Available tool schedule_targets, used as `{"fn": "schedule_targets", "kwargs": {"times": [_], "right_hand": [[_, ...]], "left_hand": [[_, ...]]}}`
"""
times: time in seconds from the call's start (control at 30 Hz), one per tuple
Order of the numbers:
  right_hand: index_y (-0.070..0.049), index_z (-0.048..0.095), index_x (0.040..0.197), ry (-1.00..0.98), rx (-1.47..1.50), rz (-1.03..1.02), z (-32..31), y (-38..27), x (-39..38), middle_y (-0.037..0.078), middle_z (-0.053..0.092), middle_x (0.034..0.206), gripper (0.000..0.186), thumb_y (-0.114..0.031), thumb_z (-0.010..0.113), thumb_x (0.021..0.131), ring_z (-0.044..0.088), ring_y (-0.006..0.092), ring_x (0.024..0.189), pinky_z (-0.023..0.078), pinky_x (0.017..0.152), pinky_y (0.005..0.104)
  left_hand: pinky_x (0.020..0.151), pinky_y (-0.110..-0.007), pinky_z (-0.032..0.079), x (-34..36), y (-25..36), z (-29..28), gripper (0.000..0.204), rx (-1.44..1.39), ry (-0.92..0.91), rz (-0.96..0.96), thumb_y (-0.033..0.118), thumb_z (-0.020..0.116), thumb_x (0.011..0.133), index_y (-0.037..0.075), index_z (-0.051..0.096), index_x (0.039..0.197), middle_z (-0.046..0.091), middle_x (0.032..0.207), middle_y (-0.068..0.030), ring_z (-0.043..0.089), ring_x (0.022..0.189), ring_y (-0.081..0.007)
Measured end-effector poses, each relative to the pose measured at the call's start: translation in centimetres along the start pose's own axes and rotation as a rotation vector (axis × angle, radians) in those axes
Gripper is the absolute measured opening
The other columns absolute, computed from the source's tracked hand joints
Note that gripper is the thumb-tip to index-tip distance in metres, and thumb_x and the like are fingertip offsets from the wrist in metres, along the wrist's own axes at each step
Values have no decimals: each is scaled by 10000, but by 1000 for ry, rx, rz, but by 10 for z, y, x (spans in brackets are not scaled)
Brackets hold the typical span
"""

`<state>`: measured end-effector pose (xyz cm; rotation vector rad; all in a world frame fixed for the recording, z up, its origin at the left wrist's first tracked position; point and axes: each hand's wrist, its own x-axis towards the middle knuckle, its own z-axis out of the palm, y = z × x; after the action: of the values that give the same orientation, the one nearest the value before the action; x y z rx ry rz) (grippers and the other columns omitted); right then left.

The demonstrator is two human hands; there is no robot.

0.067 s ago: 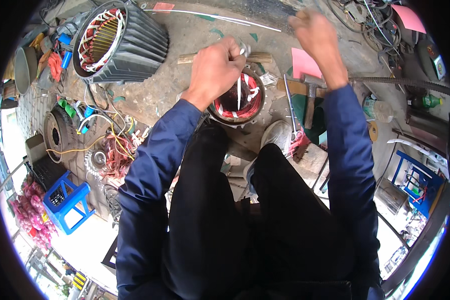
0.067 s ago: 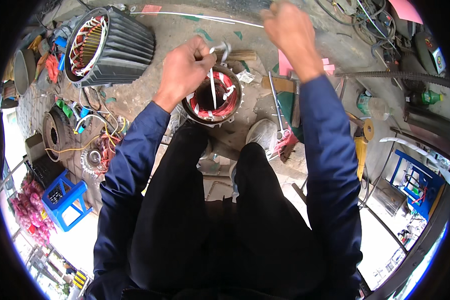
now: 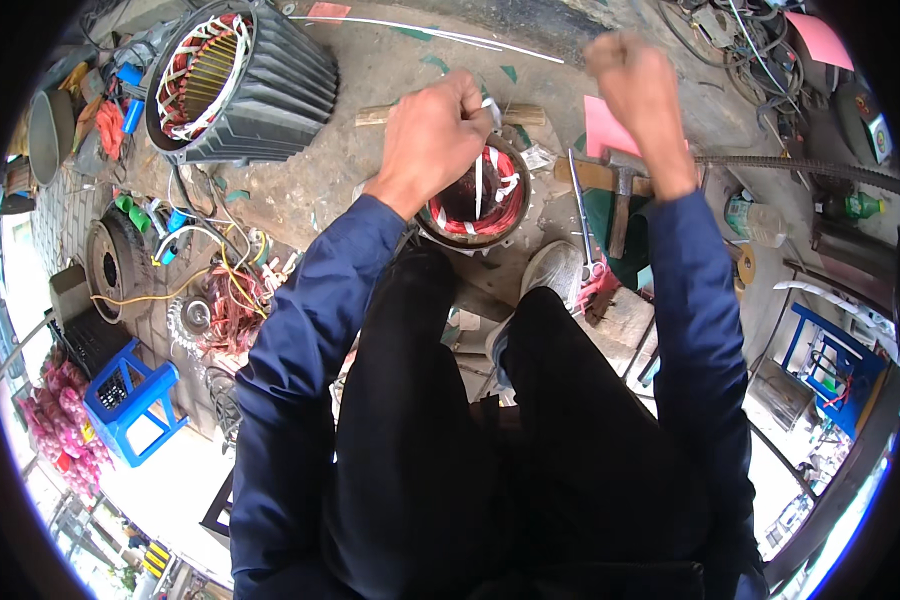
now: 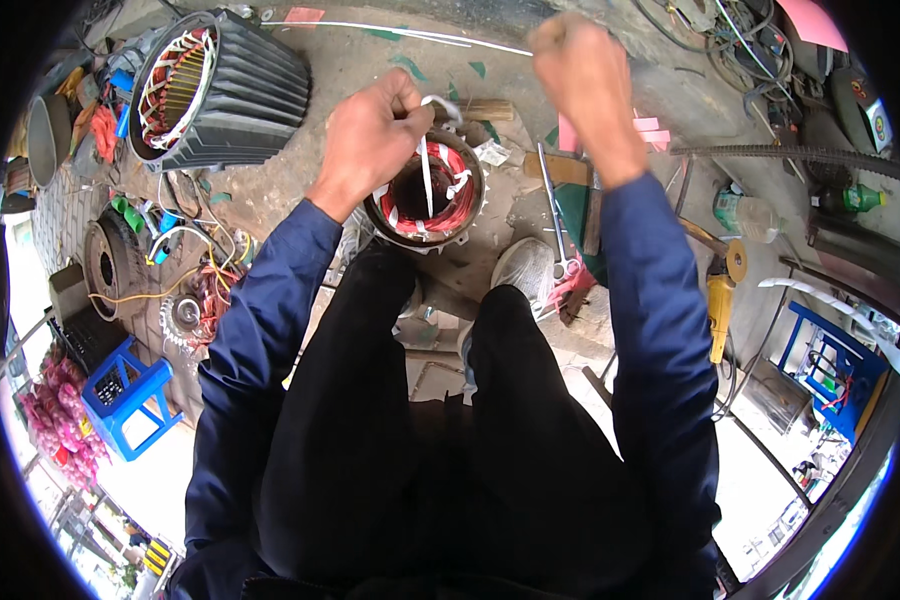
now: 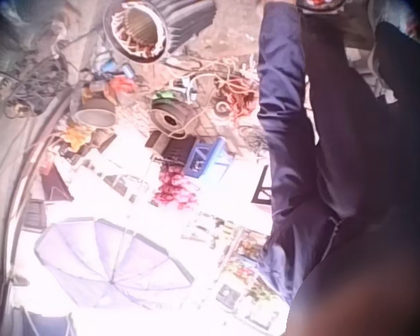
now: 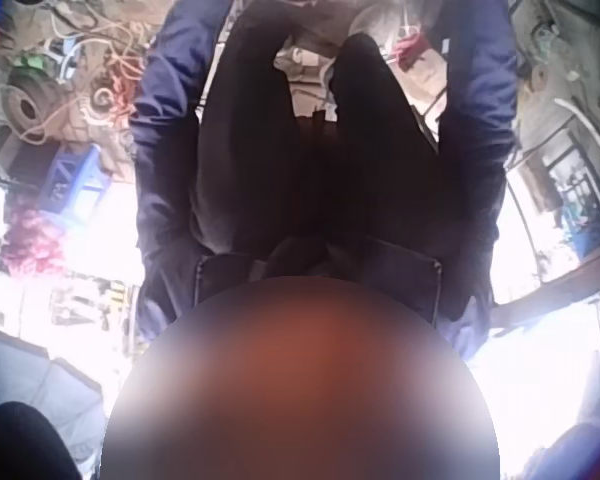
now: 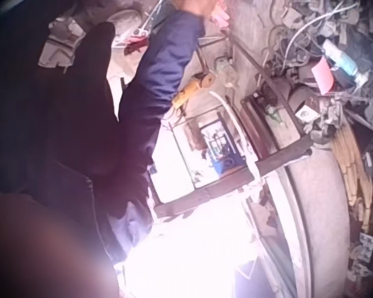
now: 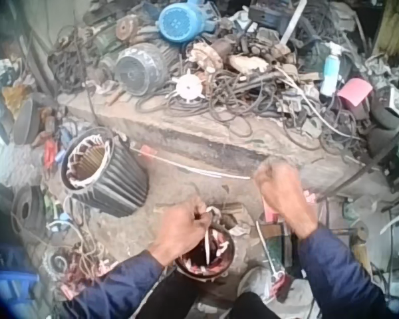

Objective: The person sits on the floor and works on a motor stator, inserting white insulating strips into the slots between copper windings. They use pliers to adjust the strips and a hammer to tap them into place. The person repeatedly inserts, adjusts, and secures the insulation material within the stator core.

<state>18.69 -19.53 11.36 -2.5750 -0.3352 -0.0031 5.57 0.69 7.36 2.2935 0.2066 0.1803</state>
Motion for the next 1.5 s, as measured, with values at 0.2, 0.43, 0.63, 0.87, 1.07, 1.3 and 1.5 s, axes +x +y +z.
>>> {"fn": "schedule_targets", "kwargs": {"times": [0.2,0.43,0.63,0.87,1.07,1.3,1.5], "right_hand": [[-31,770,1004,-361,205,-93,41,-15,-101,157,772,934,180,-183,722,922,739,298,838,569,794,383],[5,754,950,-398,244,-161,55,-30,-110,299,704,909,200,-181,696,905,681,507,885,556,826,541],[7,767,957,-410,192,-113,52,-36,-108,305,703,905,227,-205,707,901,687,505,883,558,828,549],[0,774,957,-448,174,-78,55,-32,-104,285,718,924,224,-205,717,887,702,481,885,568,826,520],[-12,773,940,-485,413,-22,59,-19,-103,217,747,907,192,-178,718,862,732,396,844,579,788,429],[36,731,948,-576,544,-1,60,-9,-104,46,720,821,112,-72,716,920,640,101,735,529,691,294],[40,722,955,-647,650,74,55,-8,-106,41,708,820,102,-58,709,926,622,98,696,506,657,281]], "left_hand": [[733,-546,535,3,13,-2,114,233,-10,40,163,661,886,82,613,950,719,842,-210,680,817,-472],[762,-579,543,5,26,-4,175,316,-48,16,161,636,858,92,605,1016,720,860,-242,685,858,-498],[757,-578,547,3,30,-3,162,312,-26,56,154,632,843,101,622,997,722,853,-235,695,845,-483],[754,-565,554,3,31,-2,151,293,-31,28,149,640,834,104,630,978,726,843,-215,702,845,-469],[744,-546,554,4,23,2,141,249,-27,11,160,667,837,112,629,964,716,814,-199,698,828,-451],[603,-345,554,-6,-2,-19,217,-289,-352,-224,203,697,979,11,657,1074,717,872,-100,702,730,-185],[567,-269,550,-36,-14,-21,159,-408,-674,-318,64,679,989,-30,673,1117,726,951,-87,698,690,-132]]}}
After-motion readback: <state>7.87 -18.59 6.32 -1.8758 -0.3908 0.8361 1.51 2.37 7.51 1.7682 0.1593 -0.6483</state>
